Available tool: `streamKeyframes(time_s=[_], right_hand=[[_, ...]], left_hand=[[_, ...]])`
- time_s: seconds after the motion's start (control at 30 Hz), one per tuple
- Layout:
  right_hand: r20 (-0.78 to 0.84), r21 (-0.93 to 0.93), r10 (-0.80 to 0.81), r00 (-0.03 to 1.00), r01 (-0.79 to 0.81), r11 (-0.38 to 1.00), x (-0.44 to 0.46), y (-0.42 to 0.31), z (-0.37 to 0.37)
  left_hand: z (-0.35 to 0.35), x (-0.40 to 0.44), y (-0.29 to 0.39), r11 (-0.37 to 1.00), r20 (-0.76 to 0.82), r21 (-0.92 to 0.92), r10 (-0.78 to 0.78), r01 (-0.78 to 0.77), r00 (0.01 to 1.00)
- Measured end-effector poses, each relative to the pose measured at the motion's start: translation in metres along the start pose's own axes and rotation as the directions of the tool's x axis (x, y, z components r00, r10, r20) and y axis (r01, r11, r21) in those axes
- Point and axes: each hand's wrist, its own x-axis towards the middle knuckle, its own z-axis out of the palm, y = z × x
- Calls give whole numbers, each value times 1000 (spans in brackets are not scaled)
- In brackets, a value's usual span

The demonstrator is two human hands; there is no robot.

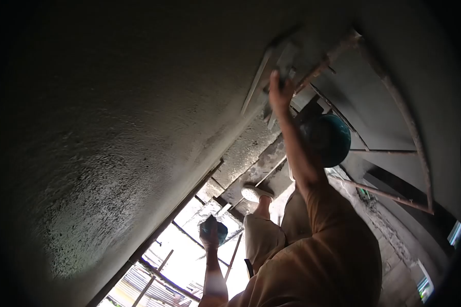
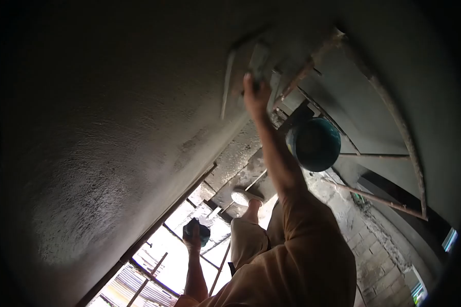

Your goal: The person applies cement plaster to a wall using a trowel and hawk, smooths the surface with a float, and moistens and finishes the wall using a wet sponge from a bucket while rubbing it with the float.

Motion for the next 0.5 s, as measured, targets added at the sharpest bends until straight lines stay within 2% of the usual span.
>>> streamKeyframes(time_s=[0.03,0.07,0.1,0.17,0.2,0.23,0.3,0.37,0.43,0.5], right_hand=[[121,119,119,985,-134,984,-33,-37,7],[75,261,-106,992,83,962,-59,-52,27],[178,267,-93,980,43,963,-82,-73,32],[159,100,-401,902,390,916,-91,-108,47],[188,74,-459,868,454,888,-79,-135,43],[217,52,-518,828,520,853,-61,-164,40],[177,-84,-534,826,554,829,-9,-186,23],[109,92,-250,962,241,966,40,-177,6],[115,-43,-139,984,144,989,76,-149,-20],[-43,-162,-339,940,328,931,60,-60,-17]], left_hand=[[0,-6,7,999,21,39,-27,26,999],[2,-7,11,991,4,108,-86,85,996],[-2,-14,16,971,-17,185,-152,153,988],[-4,-11,24,974,0,179,-139,137,990],[-3,-10,27,979,20,162,-131,126,991],[-4,-4,25,997,45,58,-57,54,997],[-1,3,39,994,0,42,-98,98,995],[-1,6,27,998,-29,28,-62,63,998],[1,8,13,1000,-64,4,-30,30,998],[5,0,2,994,-37,-54,-95,93,995]])
